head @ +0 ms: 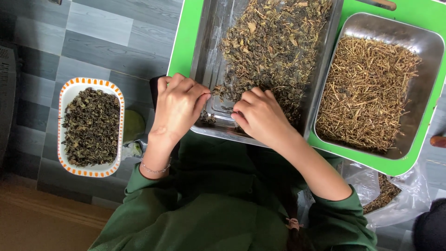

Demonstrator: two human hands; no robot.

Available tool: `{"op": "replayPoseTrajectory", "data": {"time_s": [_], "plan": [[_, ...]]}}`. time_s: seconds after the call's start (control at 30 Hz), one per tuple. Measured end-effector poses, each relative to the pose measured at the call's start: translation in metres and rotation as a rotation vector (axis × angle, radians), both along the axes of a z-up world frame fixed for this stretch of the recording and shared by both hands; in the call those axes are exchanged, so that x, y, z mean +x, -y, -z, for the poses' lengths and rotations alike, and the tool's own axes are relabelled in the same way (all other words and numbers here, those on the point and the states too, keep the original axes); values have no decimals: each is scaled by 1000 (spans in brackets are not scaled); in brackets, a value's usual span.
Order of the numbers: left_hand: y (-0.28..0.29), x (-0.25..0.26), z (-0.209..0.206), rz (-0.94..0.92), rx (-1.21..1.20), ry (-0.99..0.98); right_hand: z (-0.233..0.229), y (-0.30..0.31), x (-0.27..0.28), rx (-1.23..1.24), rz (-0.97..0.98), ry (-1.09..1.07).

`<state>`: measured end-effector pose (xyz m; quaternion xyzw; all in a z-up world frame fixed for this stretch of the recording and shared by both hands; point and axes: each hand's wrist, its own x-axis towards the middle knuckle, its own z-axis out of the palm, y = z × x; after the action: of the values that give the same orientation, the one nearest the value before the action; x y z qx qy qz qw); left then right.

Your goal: Sorting dried tea leaves by hand to remove stems and debris into separate containers.

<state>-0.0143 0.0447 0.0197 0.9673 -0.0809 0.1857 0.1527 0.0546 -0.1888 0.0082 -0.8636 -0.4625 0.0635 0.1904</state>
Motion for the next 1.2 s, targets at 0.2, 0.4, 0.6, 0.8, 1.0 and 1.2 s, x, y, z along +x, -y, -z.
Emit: {"op": "replayPoseTrajectory", "data": {"time_s": [0.2, 0.4, 0.6, 0.8, 1.0, 1.2], "plan": [[2, 7, -3, 0, 26, -34, -2, 1, 1, -124, -11, -53], [-2, 9, -6, 6, 20, -53, -16, 9, 6, -115, 0, -68], [-8, 11, -3, -15, -7, -56, 16, -4, -3, -39, -68, 69], [-13, 9, -3, -37, -31, -94, 19, -4, -4, -121, -74, 57], [-13, 11, 13, 38, 149, -133, -1, 18, 8, -3, -35, -92], [-14, 24, 24, 175, 332, -22, -23, 54, 9, 191, 50, -146]]}}
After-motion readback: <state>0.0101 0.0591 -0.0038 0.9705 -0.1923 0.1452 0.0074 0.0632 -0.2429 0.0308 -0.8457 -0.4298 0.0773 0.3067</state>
